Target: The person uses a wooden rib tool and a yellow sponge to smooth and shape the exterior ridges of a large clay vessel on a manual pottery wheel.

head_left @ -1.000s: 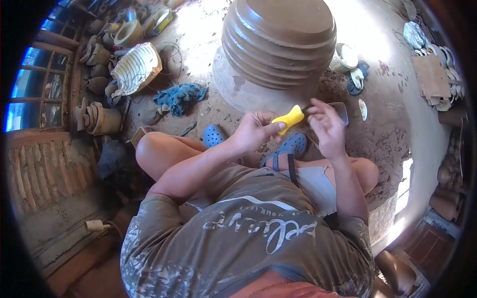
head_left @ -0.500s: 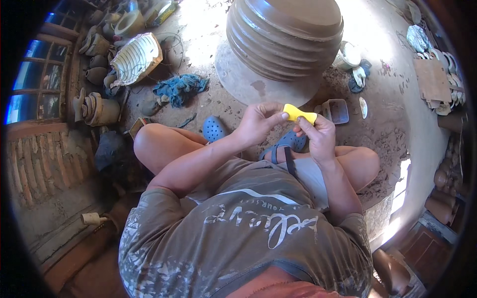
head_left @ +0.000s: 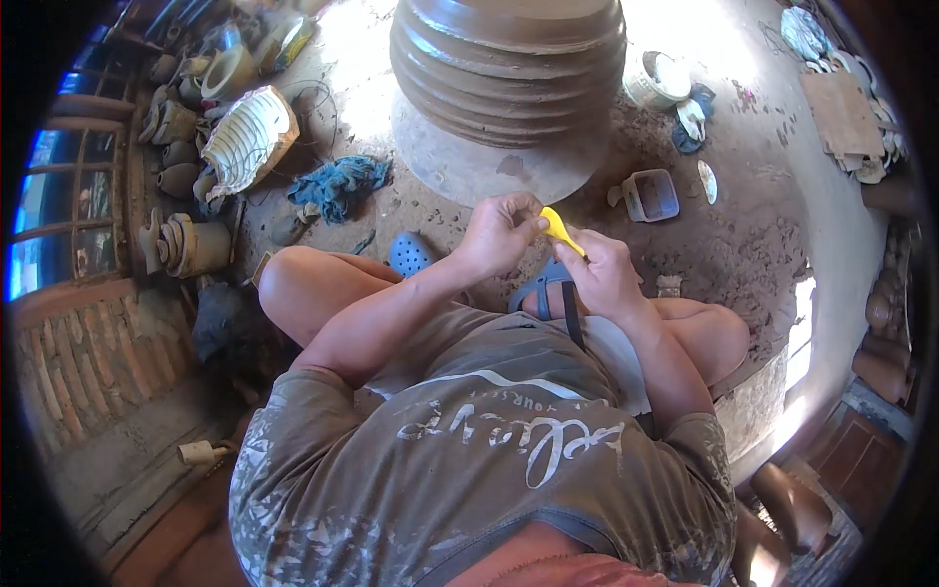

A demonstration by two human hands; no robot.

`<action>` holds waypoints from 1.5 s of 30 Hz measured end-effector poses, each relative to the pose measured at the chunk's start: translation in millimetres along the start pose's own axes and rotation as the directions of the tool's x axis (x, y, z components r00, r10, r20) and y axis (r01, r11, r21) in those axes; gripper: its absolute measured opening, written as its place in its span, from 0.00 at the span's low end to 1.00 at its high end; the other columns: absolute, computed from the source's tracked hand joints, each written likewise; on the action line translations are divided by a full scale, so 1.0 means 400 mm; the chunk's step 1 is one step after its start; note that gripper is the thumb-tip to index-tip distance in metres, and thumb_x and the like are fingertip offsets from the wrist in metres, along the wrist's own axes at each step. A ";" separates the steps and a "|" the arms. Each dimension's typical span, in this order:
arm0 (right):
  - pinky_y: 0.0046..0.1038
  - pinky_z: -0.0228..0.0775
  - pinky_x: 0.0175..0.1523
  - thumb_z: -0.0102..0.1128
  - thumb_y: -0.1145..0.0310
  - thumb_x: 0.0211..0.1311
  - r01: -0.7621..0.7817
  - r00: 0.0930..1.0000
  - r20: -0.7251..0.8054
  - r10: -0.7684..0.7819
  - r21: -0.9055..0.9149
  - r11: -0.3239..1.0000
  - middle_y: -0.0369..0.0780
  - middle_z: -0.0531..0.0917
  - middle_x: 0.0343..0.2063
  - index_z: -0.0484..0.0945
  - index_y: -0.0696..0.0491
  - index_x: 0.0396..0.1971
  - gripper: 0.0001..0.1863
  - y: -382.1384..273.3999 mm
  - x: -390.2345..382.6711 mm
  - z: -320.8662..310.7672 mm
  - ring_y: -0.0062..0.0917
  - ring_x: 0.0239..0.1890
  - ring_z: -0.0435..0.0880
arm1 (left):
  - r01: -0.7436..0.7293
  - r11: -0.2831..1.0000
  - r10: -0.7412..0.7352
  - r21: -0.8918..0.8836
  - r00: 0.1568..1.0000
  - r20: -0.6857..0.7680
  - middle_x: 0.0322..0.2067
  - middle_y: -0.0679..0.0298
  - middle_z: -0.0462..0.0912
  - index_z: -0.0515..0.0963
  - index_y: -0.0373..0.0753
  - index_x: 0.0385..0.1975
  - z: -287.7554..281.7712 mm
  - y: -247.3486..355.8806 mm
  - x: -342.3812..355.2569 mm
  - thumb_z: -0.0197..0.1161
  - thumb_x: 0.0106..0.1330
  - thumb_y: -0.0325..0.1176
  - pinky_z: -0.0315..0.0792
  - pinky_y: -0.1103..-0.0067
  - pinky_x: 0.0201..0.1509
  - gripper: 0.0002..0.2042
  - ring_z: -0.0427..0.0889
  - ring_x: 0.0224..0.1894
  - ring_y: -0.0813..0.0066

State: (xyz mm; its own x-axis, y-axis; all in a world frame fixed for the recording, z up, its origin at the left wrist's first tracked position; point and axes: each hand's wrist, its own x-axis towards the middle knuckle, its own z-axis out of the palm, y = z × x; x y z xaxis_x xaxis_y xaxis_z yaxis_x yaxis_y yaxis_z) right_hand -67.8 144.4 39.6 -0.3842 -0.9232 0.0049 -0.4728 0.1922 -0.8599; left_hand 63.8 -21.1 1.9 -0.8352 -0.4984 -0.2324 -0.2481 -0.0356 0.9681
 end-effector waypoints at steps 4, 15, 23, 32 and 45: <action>0.21 0.75 0.34 0.61 0.66 0.74 -0.241 0.894 -0.222 0.390 0.497 0.834 0.37 0.86 0.26 0.84 0.60 0.43 0.11 0.049 0.002 -0.026 0.18 0.27 0.83 | -0.004 0.946 0.005 -0.325 1.000 0.003 0.27 0.67 0.84 0.80 0.35 0.37 -0.013 -0.002 0.012 0.66 0.71 0.26 0.74 0.84 0.33 0.02 0.79 0.27 0.85; 0.20 0.74 0.34 0.63 0.72 0.71 -0.242 0.899 -0.238 0.368 0.433 0.869 0.38 0.86 0.34 0.82 0.61 0.47 0.10 0.111 0.007 -0.029 0.15 0.31 0.82 | 0.055 0.957 -0.044 -0.286 0.998 0.043 0.29 0.68 0.84 0.81 0.34 0.38 0.013 0.007 -0.001 0.66 0.72 0.27 0.75 0.84 0.34 0.03 0.80 0.29 0.85; 0.21 0.75 0.38 0.67 0.71 0.67 -0.315 0.910 -0.046 0.412 0.569 0.759 0.38 0.87 0.38 0.82 0.60 0.51 0.16 0.056 -0.006 -0.036 0.19 0.35 0.83 | -0.114 0.990 0.116 -0.078 0.993 0.021 0.29 0.63 0.84 0.82 0.34 0.36 0.009 0.012 -0.003 0.67 0.69 0.26 0.76 0.79 0.35 0.03 0.82 0.29 0.80; 0.22 0.78 0.41 0.67 0.77 0.64 -0.257 0.964 0.063 0.257 0.449 0.856 0.38 0.86 0.34 0.81 0.60 0.41 0.08 0.062 -0.002 -0.021 0.16 0.35 0.84 | -0.146 0.981 0.138 0.127 0.988 0.068 0.32 0.55 0.84 0.83 0.33 0.37 -0.001 0.052 -0.018 0.71 0.65 0.30 0.78 0.69 0.40 0.07 0.86 0.34 0.64; 0.32 0.77 0.41 0.71 0.66 0.63 -0.156 0.974 0.165 0.156 -0.009 0.988 0.43 0.88 0.33 0.86 0.60 0.43 0.13 0.088 0.022 -0.103 0.25 0.34 0.86 | -0.255 0.559 0.162 0.789 0.967 0.198 0.33 0.54 0.86 0.83 0.40 0.35 -0.070 0.049 0.011 0.69 0.64 0.47 0.78 0.60 0.42 0.15 0.87 0.37 0.51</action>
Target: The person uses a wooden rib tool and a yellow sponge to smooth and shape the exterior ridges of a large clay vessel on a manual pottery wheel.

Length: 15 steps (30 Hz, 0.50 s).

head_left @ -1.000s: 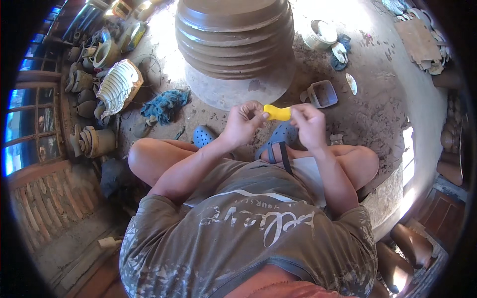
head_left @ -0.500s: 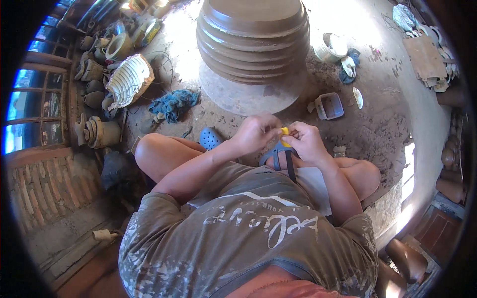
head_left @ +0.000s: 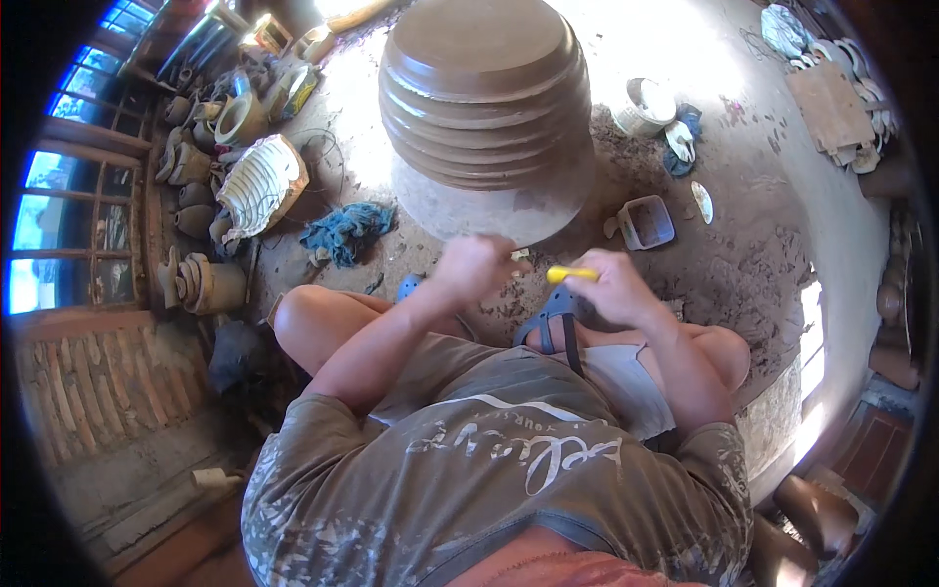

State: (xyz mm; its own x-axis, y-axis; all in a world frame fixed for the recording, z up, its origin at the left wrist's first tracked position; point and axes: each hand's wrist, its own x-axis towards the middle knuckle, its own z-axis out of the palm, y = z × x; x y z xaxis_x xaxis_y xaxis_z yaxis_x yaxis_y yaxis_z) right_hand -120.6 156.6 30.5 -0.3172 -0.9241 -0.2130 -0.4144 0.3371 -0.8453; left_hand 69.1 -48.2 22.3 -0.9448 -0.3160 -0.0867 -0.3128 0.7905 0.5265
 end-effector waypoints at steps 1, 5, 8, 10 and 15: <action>0.32 0.77 0.39 0.71 0.66 0.63 -0.056 0.996 -0.065 0.060 0.062 0.997 0.42 0.88 0.32 0.86 0.59 0.43 0.14 0.025 0.016 -0.022 0.24 0.32 0.85 | 0.115 0.988 -0.105 0.107 0.990 -0.094 0.35 0.56 0.87 0.84 0.41 0.39 -0.002 -0.045 0.001 0.69 0.64 0.50 0.80 0.62 0.43 0.17 0.87 0.37 0.52; 0.30 0.75 0.36 0.68 0.62 0.65 -0.304 0.887 -0.290 0.359 0.218 0.927 0.41 0.87 0.26 0.87 0.57 0.41 0.14 0.185 0.113 -0.232 0.23 0.30 0.85 | 0.373 0.822 -0.424 0.430 0.905 0.024 0.65 0.43 0.72 0.72 0.31 0.63 -0.054 -0.159 0.024 0.70 0.62 0.57 0.70 0.58 0.67 0.38 0.67 0.71 0.46; 0.27 0.75 0.33 0.66 0.60 0.65 -0.367 0.853 -0.438 0.282 -0.120 0.922 0.41 0.87 0.25 0.87 0.56 0.40 0.14 0.343 0.165 -0.329 0.23 0.28 0.86 | 0.346 0.795 -0.419 0.498 0.907 0.037 0.69 0.36 0.64 0.61 0.26 0.70 0.003 -0.181 0.008 0.72 0.59 0.59 0.67 0.59 0.71 0.49 0.62 0.73 0.41; 0.27 0.75 0.32 0.64 0.60 0.65 -0.462 0.827 -0.456 0.328 -0.219 0.859 0.42 0.87 0.26 0.88 0.56 0.39 0.14 0.411 0.171 -0.367 0.24 0.26 0.87 | 0.341 0.790 -0.450 0.510 0.887 0.104 0.70 0.34 0.62 0.56 0.24 0.72 -0.007 -0.163 0.033 0.72 0.58 0.60 0.68 0.60 0.71 0.53 0.62 0.74 0.41; 0.26 0.74 0.26 0.64 0.70 0.65 -0.345 0.852 -0.360 0.380 0.161 0.925 0.40 0.86 0.24 0.83 0.60 0.39 0.09 0.445 0.170 -0.332 0.20 0.22 0.83 | 0.189 0.760 -0.383 0.622 0.903 0.193 0.66 0.40 0.69 0.66 0.29 0.67 -0.017 -0.143 0.043 0.70 0.58 0.63 0.77 0.64 0.61 0.47 0.74 0.66 0.47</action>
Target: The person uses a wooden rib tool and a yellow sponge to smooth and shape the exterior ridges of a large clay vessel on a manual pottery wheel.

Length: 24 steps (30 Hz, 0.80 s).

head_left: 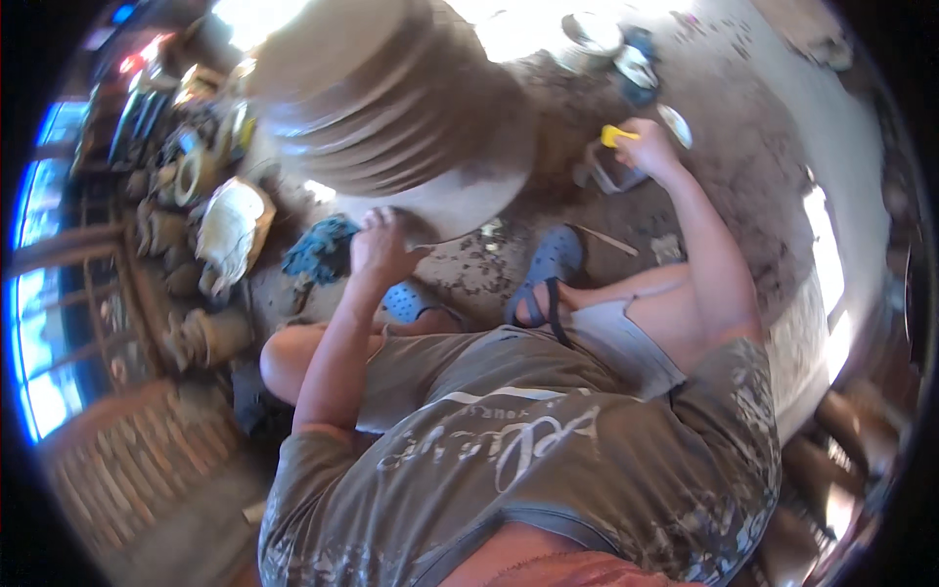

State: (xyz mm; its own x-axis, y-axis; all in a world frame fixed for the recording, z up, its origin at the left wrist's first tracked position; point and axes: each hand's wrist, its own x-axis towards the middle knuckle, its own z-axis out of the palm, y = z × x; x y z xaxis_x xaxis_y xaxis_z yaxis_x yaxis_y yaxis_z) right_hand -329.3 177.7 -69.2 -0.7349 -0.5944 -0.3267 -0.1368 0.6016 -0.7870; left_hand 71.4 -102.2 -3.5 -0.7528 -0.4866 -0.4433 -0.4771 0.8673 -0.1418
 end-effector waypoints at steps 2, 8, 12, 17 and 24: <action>0.28 0.78 0.27 0.64 0.75 0.61 -0.083 0.996 -0.023 0.084 0.049 0.995 0.44 0.86 0.26 0.80 0.61 0.49 0.16 0.053 0.033 -0.039 0.25 0.24 0.87 | 0.104 0.993 -0.103 -0.047 0.994 0.020 0.64 0.44 0.73 0.70 0.34 0.65 -0.018 0.012 -0.005 0.71 0.58 0.62 0.80 0.64 0.57 0.43 0.76 0.65 0.54; 0.41 0.81 0.44 0.62 0.69 0.60 -0.323 0.832 -0.552 0.051 -0.409 0.853 0.51 0.87 0.37 0.76 0.56 0.52 0.20 0.337 0.053 -0.305 0.42 0.41 0.89 | 0.004 0.996 -0.030 -0.094 0.963 -0.268 0.64 0.45 0.75 0.68 0.33 0.67 0.025 -0.075 0.032 0.81 0.44 0.60 0.78 0.62 0.58 0.53 0.82 0.58 0.49; 0.46 0.77 0.55 0.59 0.61 0.59 -0.427 0.896 -0.405 0.182 -0.671 0.606 0.55 0.85 0.48 0.84 0.57 0.45 0.18 0.464 -0.062 -0.382 0.52 0.51 0.85 | 0.125 0.974 -0.133 -0.189 0.991 -0.033 0.68 0.42 0.69 0.64 0.31 0.70 0.013 -0.051 0.050 0.82 0.42 0.60 0.77 0.61 0.59 0.57 0.81 0.59 0.48; 0.44 0.75 0.63 0.56 0.67 0.66 -0.551 0.800 -0.342 0.493 -0.745 0.377 0.52 0.83 0.55 0.86 0.57 0.49 0.16 0.541 -0.147 -0.287 0.47 0.59 0.82 | 0.157 0.963 -0.155 -0.219 0.987 0.026 0.63 0.43 0.75 0.65 0.31 0.70 0.002 -0.021 0.042 0.81 0.43 0.61 0.78 0.62 0.58 0.57 0.82 0.57 0.48; 0.46 0.78 0.59 0.46 0.69 0.70 -0.301 0.893 -0.172 0.416 -0.915 0.268 0.51 0.85 0.53 0.86 0.55 0.49 0.18 0.612 -0.167 -0.231 0.47 0.56 0.85 | 0.168 0.966 -0.156 -0.195 0.985 0.077 0.58 0.44 0.80 0.71 0.32 0.65 -0.029 -0.011 0.064 0.79 0.45 0.62 0.77 0.65 0.59 0.51 0.83 0.56 0.52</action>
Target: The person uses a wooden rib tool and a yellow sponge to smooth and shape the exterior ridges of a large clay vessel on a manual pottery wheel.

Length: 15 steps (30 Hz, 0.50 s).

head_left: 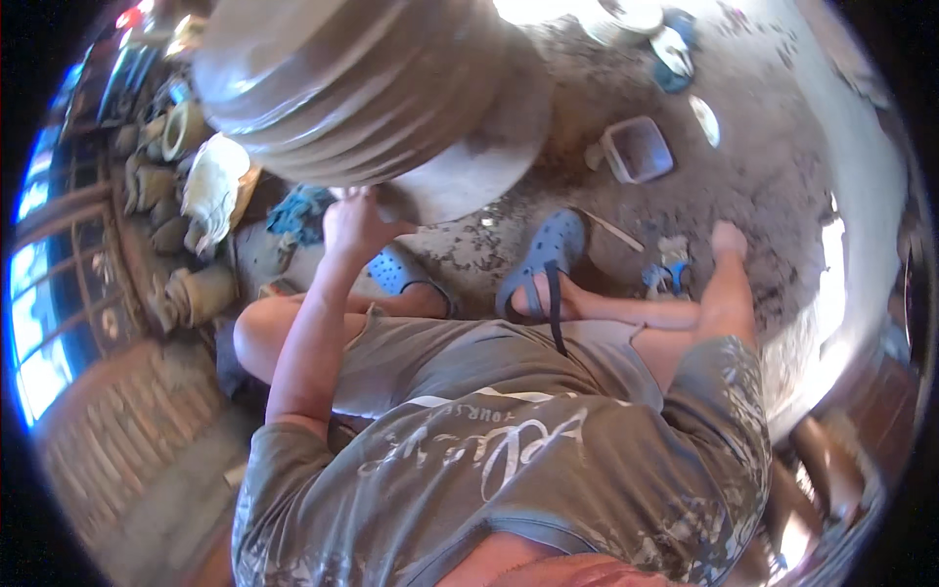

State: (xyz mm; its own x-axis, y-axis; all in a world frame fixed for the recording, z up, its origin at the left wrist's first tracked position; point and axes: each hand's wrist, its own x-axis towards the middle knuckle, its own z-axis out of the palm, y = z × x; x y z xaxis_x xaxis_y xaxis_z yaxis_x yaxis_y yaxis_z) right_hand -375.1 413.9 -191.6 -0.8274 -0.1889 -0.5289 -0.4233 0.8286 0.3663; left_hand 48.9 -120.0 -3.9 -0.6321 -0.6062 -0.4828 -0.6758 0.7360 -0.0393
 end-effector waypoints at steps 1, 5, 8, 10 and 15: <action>0.46 0.78 0.60 0.46 0.69 0.70 0.022 1.000 0.001 -0.022 -0.017 1.000 0.51 0.85 0.53 0.87 0.54 0.48 0.18 -0.010 0.012 0.002 0.47 0.56 0.85 | -0.013 1.000 0.015 0.022 0.996 -0.085 0.56 0.44 0.81 0.72 0.32 0.64 0.026 -0.016 -0.005 0.79 0.45 0.60 0.77 0.65 0.61 0.49 0.83 0.57 0.52; 0.46 0.77 0.60 0.52 0.68 0.67 0.060 0.998 0.010 -0.060 0.007 0.998 0.52 0.85 0.52 0.87 0.54 0.46 0.16 -0.024 0.012 -0.005 0.48 0.56 0.84 | -0.001 0.999 -0.003 -0.042 0.997 -0.082 0.56 0.43 0.80 0.74 0.30 0.61 0.027 -0.023 -0.032 0.80 0.44 0.60 0.75 0.64 0.63 0.48 0.79 0.61 0.51; 0.46 0.77 0.58 0.58 0.68 0.63 -0.012 1.000 -0.022 0.014 0.121 0.993 0.52 0.86 0.49 0.87 0.56 0.44 0.14 -0.039 -0.001 -0.022 0.49 0.55 0.84 | 0.011 0.995 -0.014 -0.101 0.999 -0.029 0.59 0.41 0.77 0.74 0.25 0.59 0.035 -0.033 -0.036 0.80 0.42 0.61 0.73 0.61 0.64 0.50 0.72 0.67 0.48; 0.48 0.76 0.56 0.62 0.67 0.60 -0.091 0.993 -0.052 0.107 0.253 0.963 0.51 0.87 0.46 0.86 0.57 0.41 0.13 -0.028 0.029 0.002 0.51 0.53 0.84 | 0.022 0.996 -0.022 -0.091 1.000 0.000 0.60 0.40 0.76 0.72 0.25 0.61 0.015 -0.020 -0.026 0.81 0.41 0.61 0.73 0.61 0.64 0.52 0.73 0.65 0.47; 0.39 0.77 0.43 0.70 0.62 0.57 0.236 0.932 -0.363 0.018 0.641 0.731 0.46 0.89 0.32 0.85 0.59 0.33 0.15 -0.065 0.068 -0.168 0.36 0.34 0.87 | -0.045 0.996 0.040 -0.075 0.997 -0.060 0.60 0.36 0.74 0.66 0.19 0.64 0.020 -0.017 0.003 0.82 0.38 0.60 0.76 0.61 0.60 0.59 0.76 0.62 0.45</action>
State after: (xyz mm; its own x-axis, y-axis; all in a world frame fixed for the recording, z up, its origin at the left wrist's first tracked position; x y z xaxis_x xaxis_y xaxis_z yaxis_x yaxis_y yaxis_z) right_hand -411.5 352.0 -164.1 -0.9124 -0.3524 -0.2084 -0.2676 0.8986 -0.3477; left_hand 55.8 -123.1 -11.0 -0.6804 -0.5929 -0.4308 -0.6733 0.7378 0.0479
